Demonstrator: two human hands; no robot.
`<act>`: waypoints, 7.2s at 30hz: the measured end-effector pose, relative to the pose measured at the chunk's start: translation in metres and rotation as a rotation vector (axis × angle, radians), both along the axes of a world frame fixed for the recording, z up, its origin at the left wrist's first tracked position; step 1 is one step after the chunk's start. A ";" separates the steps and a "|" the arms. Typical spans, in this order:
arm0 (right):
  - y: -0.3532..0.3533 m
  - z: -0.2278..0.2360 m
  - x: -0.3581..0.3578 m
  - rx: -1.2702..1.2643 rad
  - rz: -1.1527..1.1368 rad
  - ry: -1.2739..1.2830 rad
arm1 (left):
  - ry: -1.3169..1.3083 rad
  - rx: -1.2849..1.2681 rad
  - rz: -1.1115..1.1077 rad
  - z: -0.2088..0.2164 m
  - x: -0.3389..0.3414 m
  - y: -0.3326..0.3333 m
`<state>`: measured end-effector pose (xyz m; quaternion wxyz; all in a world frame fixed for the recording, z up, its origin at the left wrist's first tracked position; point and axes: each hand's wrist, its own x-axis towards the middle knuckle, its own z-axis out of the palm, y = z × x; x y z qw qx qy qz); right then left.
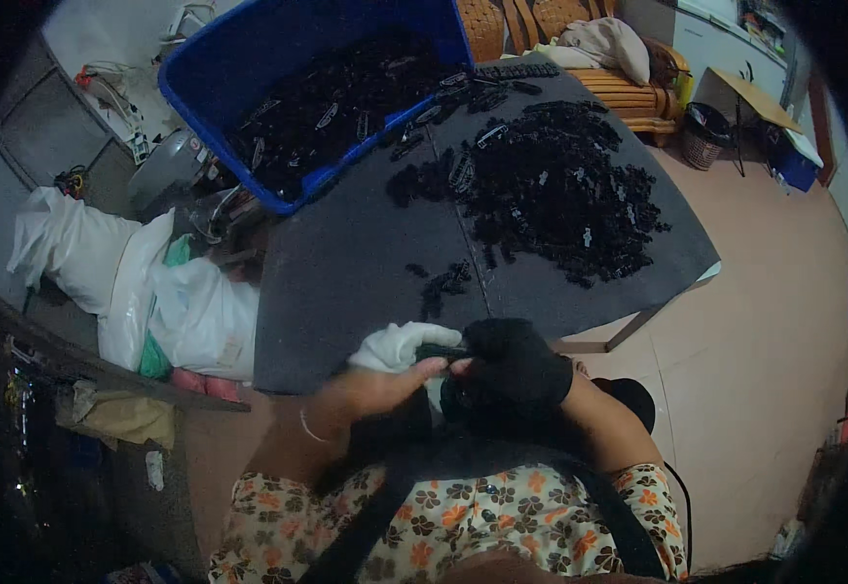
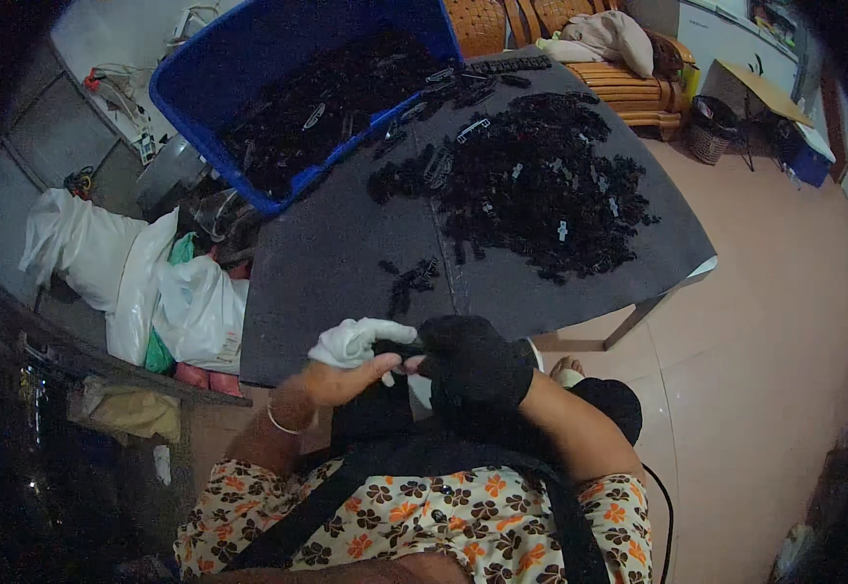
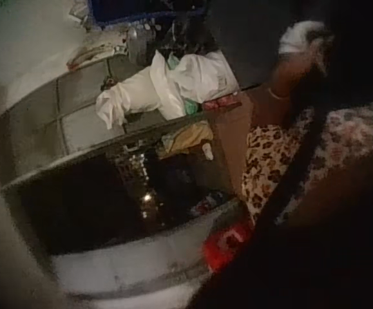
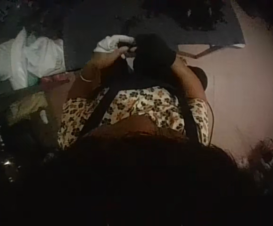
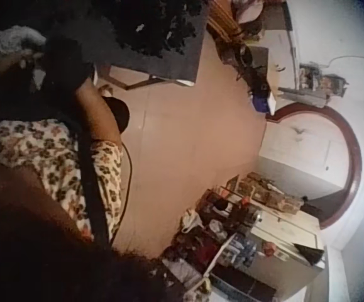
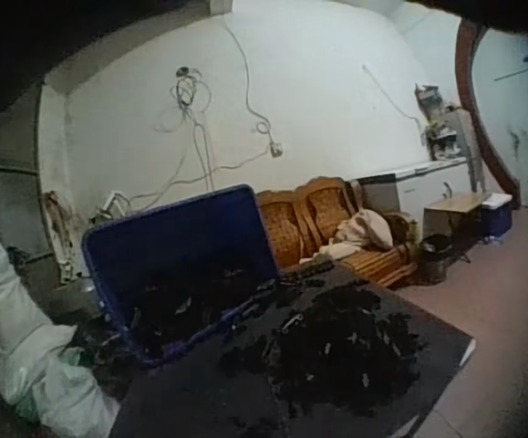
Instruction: Sorting small bundles of black material from a blue bin into bags or separate piles at a production workstation.
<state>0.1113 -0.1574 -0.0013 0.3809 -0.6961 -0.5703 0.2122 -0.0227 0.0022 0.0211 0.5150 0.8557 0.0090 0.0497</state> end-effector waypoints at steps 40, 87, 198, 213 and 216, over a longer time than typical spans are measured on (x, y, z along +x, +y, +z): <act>0.023 -0.028 0.043 0.714 -0.236 -0.565 | 0.123 -0.457 0.041 0.013 0.060 0.018; 0.034 -0.009 0.030 0.187 -0.271 -0.632 | -0.104 0.935 0.524 -0.051 0.169 0.109; 0.011 -0.024 0.031 0.547 -0.153 -0.586 | 0.037 -0.031 0.094 0.017 0.055 0.008; 0.009 -0.014 0.023 0.489 -0.100 -0.733 | 0.163 -0.121 0.227 0.010 0.042 0.012; 0.009 -0.022 0.026 0.556 -0.082 -0.778 | 0.152 -0.126 0.176 0.011 0.043 0.010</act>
